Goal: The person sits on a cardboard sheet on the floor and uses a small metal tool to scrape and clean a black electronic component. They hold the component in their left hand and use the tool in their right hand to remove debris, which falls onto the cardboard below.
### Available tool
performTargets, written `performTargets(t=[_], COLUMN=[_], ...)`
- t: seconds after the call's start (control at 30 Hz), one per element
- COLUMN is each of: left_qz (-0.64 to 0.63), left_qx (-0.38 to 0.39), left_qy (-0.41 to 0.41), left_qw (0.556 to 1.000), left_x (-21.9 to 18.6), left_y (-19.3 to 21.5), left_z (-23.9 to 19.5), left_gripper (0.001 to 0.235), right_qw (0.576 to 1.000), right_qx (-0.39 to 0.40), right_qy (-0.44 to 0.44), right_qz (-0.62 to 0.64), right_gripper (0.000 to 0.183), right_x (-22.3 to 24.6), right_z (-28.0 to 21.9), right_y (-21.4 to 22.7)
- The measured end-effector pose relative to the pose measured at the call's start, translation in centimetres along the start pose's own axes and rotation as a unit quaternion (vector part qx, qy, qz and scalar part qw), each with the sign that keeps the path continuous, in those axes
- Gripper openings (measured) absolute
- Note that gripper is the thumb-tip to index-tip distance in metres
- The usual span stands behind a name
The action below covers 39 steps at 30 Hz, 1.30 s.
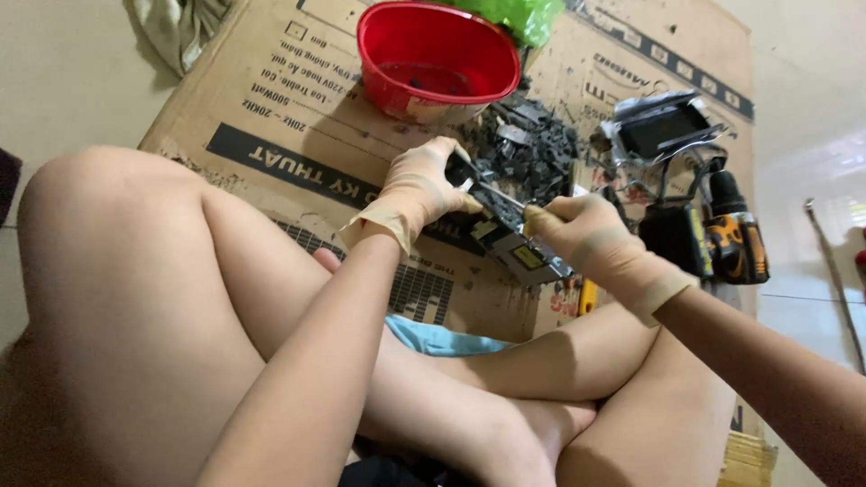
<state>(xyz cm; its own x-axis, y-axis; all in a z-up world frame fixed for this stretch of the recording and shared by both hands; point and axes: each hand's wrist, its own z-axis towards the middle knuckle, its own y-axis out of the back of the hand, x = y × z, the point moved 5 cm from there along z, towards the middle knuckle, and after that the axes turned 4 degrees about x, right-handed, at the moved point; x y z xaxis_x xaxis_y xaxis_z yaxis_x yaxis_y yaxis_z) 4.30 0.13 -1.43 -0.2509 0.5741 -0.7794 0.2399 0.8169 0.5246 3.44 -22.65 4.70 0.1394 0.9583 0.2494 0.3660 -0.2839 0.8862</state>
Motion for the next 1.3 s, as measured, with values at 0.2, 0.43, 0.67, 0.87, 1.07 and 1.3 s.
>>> performTargets(t=[0.2, 0.43, 0.67, 0.87, 1.07, 1.3], left_qz=[0.019, 0.028, 0.019, 0.003, 0.006, 0.029], left_qx=[-0.004, -0.011, -0.003, 0.007, 0.002, -0.002], left_qy=[0.002, -0.013, -0.006, 0.009, 0.004, 0.001], left_qw=[1.0, 0.999, 1.0, 1.0, 1.0, 1.0], left_x=[0.4, 1.1, 0.9, 0.7, 1.2, 1.7], left_y=[0.1, -0.7, -0.4, -0.2, -0.7, -1.0], left_z=[-0.3, 0.2, 0.0, -0.4, 0.6, 1.4], left_gripper=[0.06, 0.062, 0.057, 0.056, 0.062, 0.062], right_qw=[0.99, 1.0, 0.972, 0.956, 0.934, 0.952], right_qx=[0.004, -0.012, 0.062, 0.073, 0.098, 0.123], right_qy=[0.012, 0.015, 0.005, 0.007, 0.009, -0.063], right_qz=[0.143, -0.014, -0.226, -0.284, -0.344, -0.272], right_gripper=[0.028, 0.023, 0.026, 0.026, 0.031, 0.028], right_x=[3.7, 5.0, 8.9, 10.3, 12.9, 12.8], right_z=[-2.0, -3.7, -6.6, -6.9, -7.6, -8.4], right_y=[0.2, 3.8, 5.8, 5.5, 5.9, 5.5])
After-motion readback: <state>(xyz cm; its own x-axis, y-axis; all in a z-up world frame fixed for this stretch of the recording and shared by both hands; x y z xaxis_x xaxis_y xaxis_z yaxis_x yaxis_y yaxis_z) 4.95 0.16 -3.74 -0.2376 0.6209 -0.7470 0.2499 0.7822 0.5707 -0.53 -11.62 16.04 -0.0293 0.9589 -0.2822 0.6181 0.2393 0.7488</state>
